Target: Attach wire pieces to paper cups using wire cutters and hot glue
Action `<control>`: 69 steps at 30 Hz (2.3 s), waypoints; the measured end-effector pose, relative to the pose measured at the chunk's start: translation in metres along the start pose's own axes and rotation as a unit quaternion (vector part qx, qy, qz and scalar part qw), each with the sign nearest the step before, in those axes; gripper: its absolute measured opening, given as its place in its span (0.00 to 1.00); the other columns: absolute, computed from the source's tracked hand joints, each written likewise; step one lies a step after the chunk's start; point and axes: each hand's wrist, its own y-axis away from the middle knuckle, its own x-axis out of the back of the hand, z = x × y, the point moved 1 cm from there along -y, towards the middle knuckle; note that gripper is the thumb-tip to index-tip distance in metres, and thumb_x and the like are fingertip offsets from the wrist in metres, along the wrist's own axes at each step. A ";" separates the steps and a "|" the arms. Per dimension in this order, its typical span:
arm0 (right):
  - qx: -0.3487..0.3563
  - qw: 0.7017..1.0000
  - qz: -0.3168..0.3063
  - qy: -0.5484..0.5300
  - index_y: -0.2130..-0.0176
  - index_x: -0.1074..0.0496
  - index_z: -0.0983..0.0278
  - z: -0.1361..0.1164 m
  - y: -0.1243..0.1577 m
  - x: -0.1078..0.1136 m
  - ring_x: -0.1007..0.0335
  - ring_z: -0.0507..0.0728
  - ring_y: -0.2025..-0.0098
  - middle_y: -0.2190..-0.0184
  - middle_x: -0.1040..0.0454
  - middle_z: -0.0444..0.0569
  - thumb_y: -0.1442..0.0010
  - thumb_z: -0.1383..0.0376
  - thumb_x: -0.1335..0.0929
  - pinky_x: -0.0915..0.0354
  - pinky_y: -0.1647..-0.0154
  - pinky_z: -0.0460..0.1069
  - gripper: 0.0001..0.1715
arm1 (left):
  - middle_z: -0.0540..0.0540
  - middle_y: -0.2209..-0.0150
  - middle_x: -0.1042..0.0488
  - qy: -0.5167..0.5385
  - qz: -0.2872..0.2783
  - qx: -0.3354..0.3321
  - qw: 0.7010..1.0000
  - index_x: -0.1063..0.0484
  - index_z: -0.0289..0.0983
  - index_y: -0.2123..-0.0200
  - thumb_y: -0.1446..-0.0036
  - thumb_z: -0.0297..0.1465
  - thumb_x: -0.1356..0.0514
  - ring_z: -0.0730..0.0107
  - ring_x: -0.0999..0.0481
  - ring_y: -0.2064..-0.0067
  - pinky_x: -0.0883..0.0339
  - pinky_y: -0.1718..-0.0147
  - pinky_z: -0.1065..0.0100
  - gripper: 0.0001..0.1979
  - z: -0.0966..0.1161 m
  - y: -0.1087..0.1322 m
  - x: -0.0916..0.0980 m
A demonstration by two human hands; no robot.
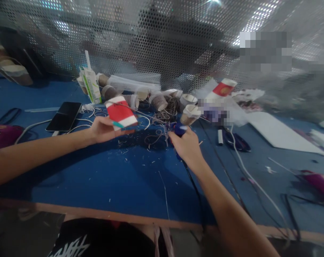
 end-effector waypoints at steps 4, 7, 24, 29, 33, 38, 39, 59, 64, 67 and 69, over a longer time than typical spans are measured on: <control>-0.153 0.971 0.015 -0.184 0.77 0.34 0.62 -0.005 -0.004 0.001 0.39 0.53 0.83 0.85 0.36 0.41 0.58 0.57 0.32 0.42 0.81 0.49 0.11 | 0.41 0.57 0.22 0.024 0.104 -0.056 0.993 0.30 0.32 0.54 0.59 0.24 0.45 0.56 0.25 0.49 0.34 0.47 0.51 0.25 0.022 -0.005 -0.005; -0.202 0.944 0.032 -0.259 0.77 0.34 0.62 -0.004 -0.008 0.003 0.41 0.52 0.84 0.86 0.38 0.40 0.59 0.58 0.32 0.43 0.83 0.48 0.10 | 0.41 0.59 0.22 0.005 0.155 -0.119 0.981 0.28 0.32 0.57 0.56 0.24 0.46 0.58 0.25 0.48 0.33 0.47 0.56 0.19 0.042 -0.010 -0.007; -0.139 0.906 -0.061 0.395 0.49 0.40 0.86 -0.031 0.023 0.027 0.31 0.77 0.54 0.55 0.35 0.80 0.48 0.51 0.30 0.34 0.62 0.61 0.44 | 0.42 0.62 0.22 -0.128 -0.073 0.101 0.984 0.26 0.32 0.60 0.67 0.24 0.31 0.62 0.23 0.60 0.33 0.54 0.59 0.24 -0.011 0.000 -0.010; 0.069 0.935 0.080 0.338 0.51 0.37 0.79 -0.043 0.043 0.032 0.43 0.80 0.44 0.49 0.38 0.79 0.46 0.56 0.30 0.40 0.51 0.67 0.33 | 0.42 0.60 0.22 -0.142 -0.070 0.098 0.983 0.28 0.34 0.57 0.64 0.26 0.29 0.63 0.23 0.59 0.32 0.53 0.59 0.26 -0.016 -0.001 -0.006; 0.270 0.954 0.075 0.105 0.48 0.38 0.63 -0.050 0.050 0.013 0.43 0.69 0.40 0.43 0.37 0.63 0.42 0.56 0.33 0.45 0.42 0.66 0.26 | 0.44 0.61 0.22 -0.168 -0.071 0.074 0.980 0.28 0.35 0.58 0.65 0.25 0.28 0.66 0.23 0.61 0.30 0.57 0.63 0.26 -0.019 0.000 -0.004; 0.291 0.954 -0.034 -0.066 0.40 0.47 0.58 -0.050 0.039 -0.016 0.47 0.67 0.36 0.36 0.44 0.58 0.49 0.51 0.28 0.43 0.41 0.65 0.44 | 0.44 0.62 0.21 -0.207 -0.139 0.082 0.965 0.27 0.35 0.59 0.64 0.26 0.29 0.68 0.23 0.62 0.30 0.61 0.67 0.24 -0.015 0.006 -0.008; 0.298 0.951 -0.034 -0.073 0.40 0.48 0.58 -0.050 0.036 -0.020 0.49 0.67 0.35 0.36 0.45 0.59 0.51 0.51 0.27 0.45 0.40 0.66 0.46 | 0.44 0.62 0.21 -0.211 -0.150 0.086 0.962 0.27 0.35 0.59 0.63 0.26 0.29 0.67 0.23 0.62 0.30 0.61 0.67 0.23 -0.014 0.007 -0.008; 0.147 0.972 -0.064 -0.173 0.60 0.41 0.61 -0.039 0.046 -0.037 0.31 0.54 0.68 0.69 0.30 0.46 0.43 0.64 0.37 0.35 0.66 0.52 0.09 | 0.42 0.54 0.24 -0.230 -0.102 0.063 0.966 0.32 0.36 0.51 0.61 0.28 0.29 0.59 0.25 0.53 0.35 0.49 0.56 0.31 -0.018 0.007 -0.002; 0.067 0.944 -0.137 -0.292 0.63 0.42 0.60 -0.041 0.044 -0.035 0.40 0.50 0.79 0.82 0.38 0.36 0.41 0.62 0.39 0.41 0.76 0.47 0.06 | 0.40 0.48 0.28 -0.240 -0.075 0.046 0.967 0.34 0.37 0.49 0.59 0.28 0.30 0.53 0.29 0.46 0.38 0.46 0.54 0.32 -0.019 0.008 0.000; 0.040 0.920 -0.174 -0.347 0.68 0.39 0.61 -0.040 0.042 -0.033 0.42 0.49 0.80 0.84 0.41 0.36 0.44 0.59 0.38 0.42 0.77 0.47 0.07 | 0.40 0.50 0.27 -0.232 -0.091 0.052 0.967 0.32 0.36 0.52 0.60 0.29 0.29 0.54 0.28 0.48 0.38 0.46 0.54 0.29 -0.020 0.007 0.000; 0.052 0.904 -0.213 -0.368 0.71 0.37 0.62 -0.039 0.040 -0.032 0.43 0.48 0.80 0.83 0.41 0.37 0.45 0.57 0.37 0.44 0.78 0.46 0.10 | 0.41 0.52 0.27 -0.235 -0.087 0.053 0.967 0.33 0.36 0.53 0.60 0.29 0.29 0.55 0.28 0.49 0.38 0.46 0.55 0.29 -0.019 0.007 -0.002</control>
